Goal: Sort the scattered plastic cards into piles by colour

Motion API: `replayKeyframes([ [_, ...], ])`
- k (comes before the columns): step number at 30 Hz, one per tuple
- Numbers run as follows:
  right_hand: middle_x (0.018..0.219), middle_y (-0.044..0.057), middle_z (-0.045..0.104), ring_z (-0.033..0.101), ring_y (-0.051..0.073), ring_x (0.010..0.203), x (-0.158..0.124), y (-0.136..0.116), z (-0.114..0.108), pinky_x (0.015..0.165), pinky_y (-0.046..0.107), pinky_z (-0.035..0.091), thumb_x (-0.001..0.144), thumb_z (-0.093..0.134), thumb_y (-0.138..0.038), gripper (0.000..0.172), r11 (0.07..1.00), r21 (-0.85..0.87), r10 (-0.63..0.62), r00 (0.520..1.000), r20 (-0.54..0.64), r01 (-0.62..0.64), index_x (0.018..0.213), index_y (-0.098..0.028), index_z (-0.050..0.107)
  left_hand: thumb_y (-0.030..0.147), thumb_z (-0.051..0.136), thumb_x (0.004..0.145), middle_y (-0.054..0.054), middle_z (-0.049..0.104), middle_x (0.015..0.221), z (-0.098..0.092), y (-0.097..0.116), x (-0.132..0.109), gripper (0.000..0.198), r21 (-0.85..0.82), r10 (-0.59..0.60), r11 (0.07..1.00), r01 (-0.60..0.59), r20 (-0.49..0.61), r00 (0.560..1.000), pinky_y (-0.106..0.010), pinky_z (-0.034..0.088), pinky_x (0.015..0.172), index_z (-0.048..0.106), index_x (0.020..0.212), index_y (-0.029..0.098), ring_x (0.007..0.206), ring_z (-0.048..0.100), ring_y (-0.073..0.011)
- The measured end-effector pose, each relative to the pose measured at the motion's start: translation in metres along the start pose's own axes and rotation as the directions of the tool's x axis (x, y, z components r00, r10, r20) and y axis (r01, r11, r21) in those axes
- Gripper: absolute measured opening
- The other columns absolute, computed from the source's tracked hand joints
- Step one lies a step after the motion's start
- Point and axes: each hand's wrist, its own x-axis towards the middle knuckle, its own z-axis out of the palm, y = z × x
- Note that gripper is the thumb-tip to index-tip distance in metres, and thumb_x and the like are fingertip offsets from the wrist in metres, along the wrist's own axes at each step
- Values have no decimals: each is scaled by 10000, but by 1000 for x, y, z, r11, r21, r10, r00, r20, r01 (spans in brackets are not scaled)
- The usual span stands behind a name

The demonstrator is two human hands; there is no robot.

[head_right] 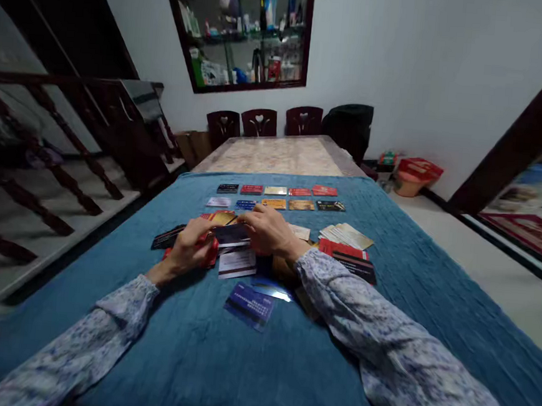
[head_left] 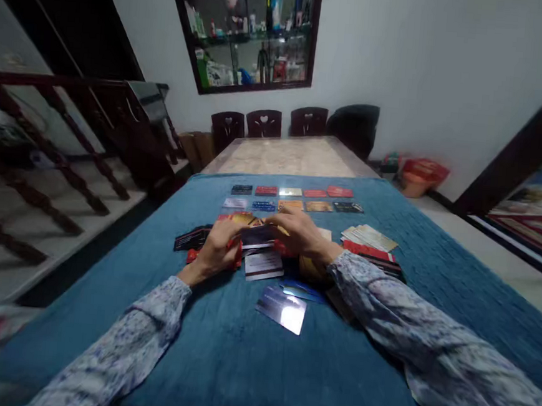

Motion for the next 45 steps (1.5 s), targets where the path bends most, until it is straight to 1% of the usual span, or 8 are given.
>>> replayKeyframes([
  [5, 961, 86, 748, 579, 224, 901, 4, 1, 10, 790, 321, 443, 1008, 584, -185, 182, 997, 21, 68, 997, 48, -69, 1125, -211, 721, 127, 529, 873, -72, 763, 1071, 8, -9, 3, 352, 43, -139, 990, 137, 37, 990, -409, 521, 941, 700, 1168, 215, 1009, 676, -246],
  [14, 983, 98, 740, 559, 242, 945, -1, -4, 23, 854, 355, 463, 1013, 552, -162, 252, 976, -33, 216, 968, 131, -214, 1188, -212, 727, 147, 521, 899, -95, 720, 1203, 15, -5, 2, 375, 40, -211, 978, 207, 175, 962, -430, 473, 1026, 658, 1244, 203, 1159, 634, -268],
  [18, 971, 105, 720, 549, 244, 954, -2, -6, 25, 871, 366, 469, 1021, 506, -154, 312, 974, -54, 225, 960, 165, -219, 1234, -205, 728, 233, 592, 885, -122, 662, 1296, 12, -1, 2, 462, 63, -241, 970, 233, 255, 936, -464, 440, 1043, 597, 1346, 194, 1247, 581, -313],
  [22, 1003, 116, 697, 527, 250, 983, -3, -6, 25, 880, 376, 467, 1002, 492, -140, 359, 975, -60, 223, 954, 200, -215, 1291, -195, 699, 281, 623, 871, -133, 632, 1319, 11, 1, 2, 529, 100, -276, 961, 257, 304, 912, -485, 421, 1036, 562, 1391, 198, 1263, 558, -336],
  [27, 1121, 136, 674, 497, 271, 1040, -4, -5, 21, 918, 411, 442, 959, 554, -203, 426, 982, -26, 187, 940, 285, -187, 1376, -180, 637, 292, 632, 868, -131, 622, 1318, 12, -1, 1, 548, 98, -279, 960, 261, 306, 910, -483, 412, 1031, 560, 1405, 213, 1267, 546, -336],
  [32, 1202, 155, 655, 487, 304, 1098, -2, -3, 17, 909, 435, 441, 915, 620, -299, 525, 979, -38, 202, 915, 349, -201, 1428, -185, 602, 292, 643, 873, -124, 628, 1276, 12, -4, 1, 595, 85, -263, 965, 248, 306, 915, -490, 413, 1033, 545, 1456, 225, 1241, 553, -334],
  [41, 1236, 194, 647, 498, 331, 1162, 6, 0, 7, 925, 462, 461, 927, 664, -404, 602, 974, -45, 217, 861, 459, -222, 1462, -146, 564, 288, 659, 900, -126, 650, 1263, 13, -8, 3, 532, 74, -255, 967, 245, 332, 908, -501, 418, 1060, 576, 1418, 203, 1227, 575, -325],
  [45, 1229, 193, 655, 506, 328, 1179, 7, 0, 3, 918, 449, 463, 937, 668, -426, 589, 970, -65, 235, 849, 473, -233, 1450, -153, 569, 289, 671, 899, -136, 657, 1291, 11, -10, 5, 512, 64, -247, 969, 240, 348, 904, -511, 412, 1073, 581, 1394, 199, 1233, 584, -326],
])
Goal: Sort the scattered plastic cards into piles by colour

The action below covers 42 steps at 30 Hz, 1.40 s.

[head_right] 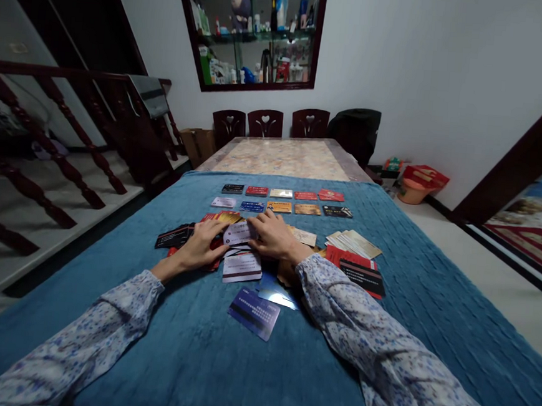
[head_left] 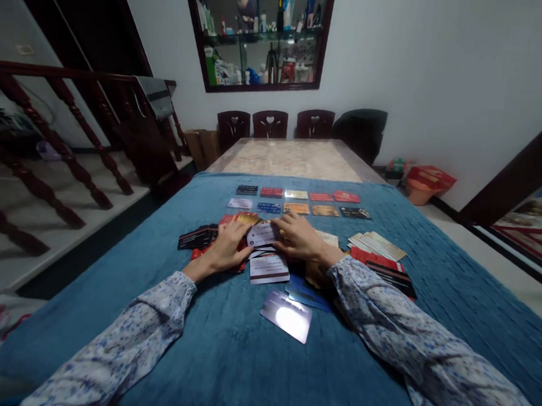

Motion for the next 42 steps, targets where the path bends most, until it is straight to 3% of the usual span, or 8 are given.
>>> replayKeyframes([
  [11, 1216, 172, 656, 515, 323, 1148, -1, 4, -3, 881, 422, 456, 883, 750, -480, 546, 1000, -23, -10, 1000, -5, 10, 1328, -177, 662, 286, 703, 882, -107, 657, 1265, -7, -4, 5, 424, -28, -2, 1000, 3, 51, 999, -502, 430, 1057, 633, 1295, 215, 1222, 593, -316],
  [20, 1152, 134, 663, 537, 298, 1092, 5, 16, -1, 877, 391, 460, 838, 804, -422, 520, 999, 18, -41, 999, 36, 40, 1294, -202, 687, 265, 715, 851, -98, 680, 1206, -18, -3, 10, 377, -91, -1, 996, 13, 130, 991, -485, 450, 1066, 659, 1217, 194, 1150, 617, -294],
  [30, 1058, 114, 695, 578, 280, 1003, 11, 14, -9, 777, 335, 446, 814, 833, -402, 437, 1000, 9, -15, 998, 66, 14, 1195, -209, 740, 331, 724, 857, -81, 694, 1149, -25, -10, 13, 290, -91, 15, 996, -3, 127, 992, -468, 479, 1011, 686, 1121, 215, 1131, 625, -290],
  [35, 1012, 114, 712, 587, 278, 985, 18, 10, -13, 801, 341, 445, 790, 861, -414, 426, 999, -12, -31, 998, 46, 32, 1144, -197, 762, 335, 716, 859, -70, 686, 1115, -32, -16, 15, 352, -107, 17, 994, -3, 134, 991, -466, 488, 1011, 689, 1195, 233, 1047, 646, -268],
  [42, 1019, 133, 728, 585, 291, 978, 36, 0, -19, 780, 348, 427, 802, 831, -509, 426, 999, -38, 5, 995, 101, -2, 1073, -184, 782, 333, 756, 840, -92, 673, 1172, -37, -37, 25, 422, -105, 28, 994, -10, 171, 985, -455, 524, 985, 695, 1245, 232, 1100, 638, -278],
])
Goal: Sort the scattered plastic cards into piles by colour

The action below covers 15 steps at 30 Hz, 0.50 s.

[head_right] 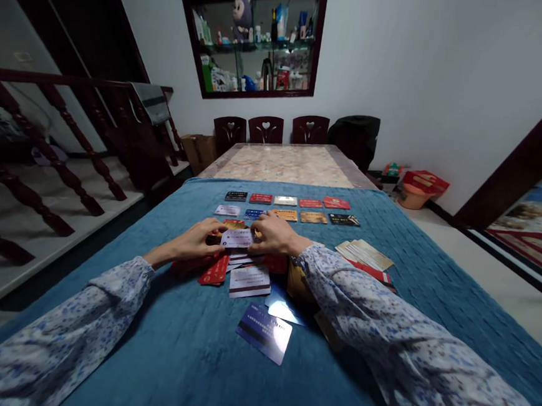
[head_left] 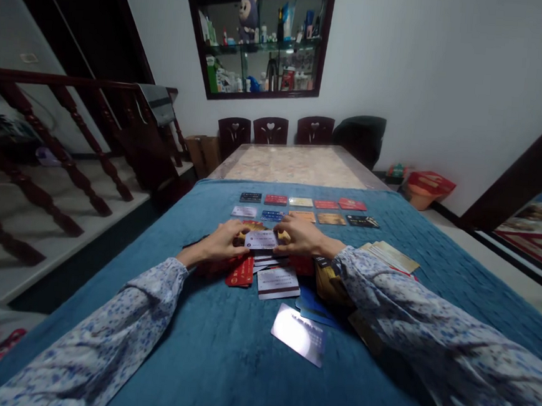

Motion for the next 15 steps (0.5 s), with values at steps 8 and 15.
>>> replayKeyframes([
  [8, 1029, 129, 720, 584, 293, 998, 22, 0, 2, 739, 326, 394, 786, 850, -499, 419, 1000, 16, 15, 1000, -16, -15, 1055, -185, 782, 333, 754, 828, -111, 676, 1218, -13, -20, 5, 458, -15, 16, 1000, -16, 3, 1000, -460, 518, 1044, 699, 1270, 225, 1160, 625, -293],
  [15, 1023, 113, 719, 590, 294, 1063, 42, 0, 2, 769, 314, 412, 807, 848, -412, 315, 999, 19, 26, 1000, -1, -26, 1027, -195, 786, 400, 770, 803, -103, 686, 1153, -25, -43, 15, 404, 17, 17, 1000, -16, -34, 999, -430, 531, 1002, 720, 1157, 211, 1086, 649, -287],
])
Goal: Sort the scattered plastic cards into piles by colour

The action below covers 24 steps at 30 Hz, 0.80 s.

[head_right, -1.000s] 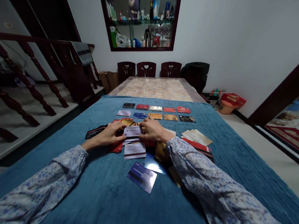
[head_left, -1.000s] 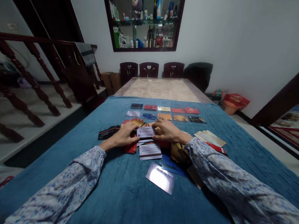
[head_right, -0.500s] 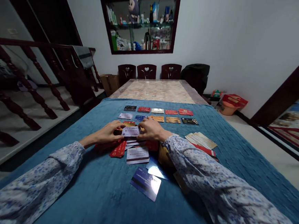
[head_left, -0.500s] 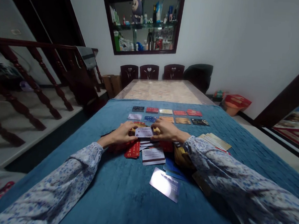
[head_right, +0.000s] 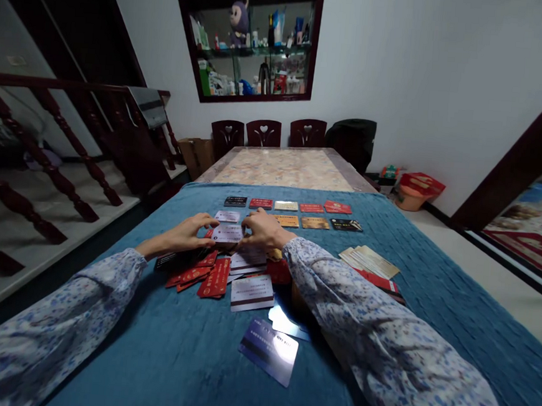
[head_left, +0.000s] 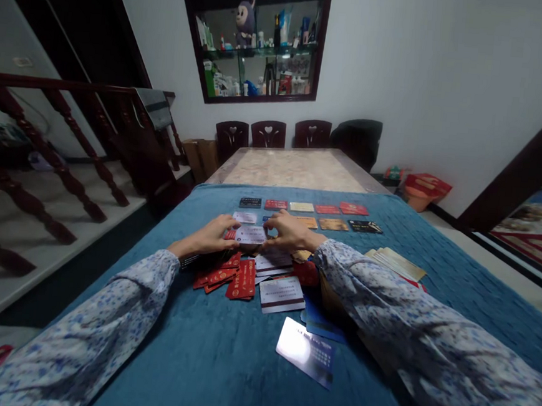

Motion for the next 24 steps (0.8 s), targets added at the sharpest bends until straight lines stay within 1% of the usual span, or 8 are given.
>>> replayKeyframes([
  [5, 1058, 126, 731, 605, 291, 1049, 19, 4, 4, 806, 328, 440, 819, 834, -440, 325, 1000, 5, 2, 1000, -11, -2, 1026, -193, 791, 466, 747, 797, -92, 688, 1135, -9, -11, 8, 457, 10, -14, 1000, 14, 20, 1000, -414, 535, 963, 720, 1174, 208, 1052, 643, -281],
  [9, 1072, 137, 740, 621, 284, 1038, 35, 9, 5, 873, 350, 444, 836, 811, -465, 348, 1000, 8, -6, 1000, 21, 6, 1041, -183, 804, 446, 721, 793, -98, 699, 1142, -14, -19, 16, 443, 40, -15, 999, 14, 36, 999, -412, 532, 967, 733, 1157, 194, 1059, 645, -292],
  [13, 1066, 131, 752, 635, 281, 1034, 49, 13, 6, 922, 358, 443, 806, 838, -480, 389, 1000, 2, 27, 999, 36, -27, 1060, -186, 813, 428, 704, 779, -113, 701, 1160, -17, -28, 26, 486, 64, -49, 997, 45, 70, 996, -422, 520, 1007, 731, 1191, 171, 1101, 643, -312],
  [16, 1093, 124, 756, 636, 283, 1082, 57, 14, 7, 930, 339, 448, 821, 825, -478, 374, 999, -14, 50, 998, 45, -50, 1069, -199, 814, 428, 695, 769, -119, 695, 1200, -19, -35, 34, 523, 81, -72, 995, 64, 92, 993, -424, 503, 1047, 725, 1214, 155, 1145, 629, -322],
  [20, 1165, 113, 749, 618, 295, 1168, 67, 15, 8, 920, 312, 456, 842, 796, -499, 383, 993, -61, 109, 991, 80, -105, 1111, -226, 810, 478, 695, 769, -107, 700, 1217, -19, -45, 44, 564, 106, -92, 991, 78, 134, 987, -425, 493, 1067, 717, 1236, 161, 1152, 616, -321],
  [24, 1224, 113, 740, 623, 294, 1173, 75, 16, 9, 914, 308, 466, 843, 782, -518, 404, 988, -86, 139, 985, 107, -130, 1131, -235, 803, 444, 693, 758, -98, 709, 1212, -16, -57, 54, 541, 133, -105, 987, 88, 130, 986, -429, 492, 1063, 719, 1230, 180, 1150, 611, -326],
])
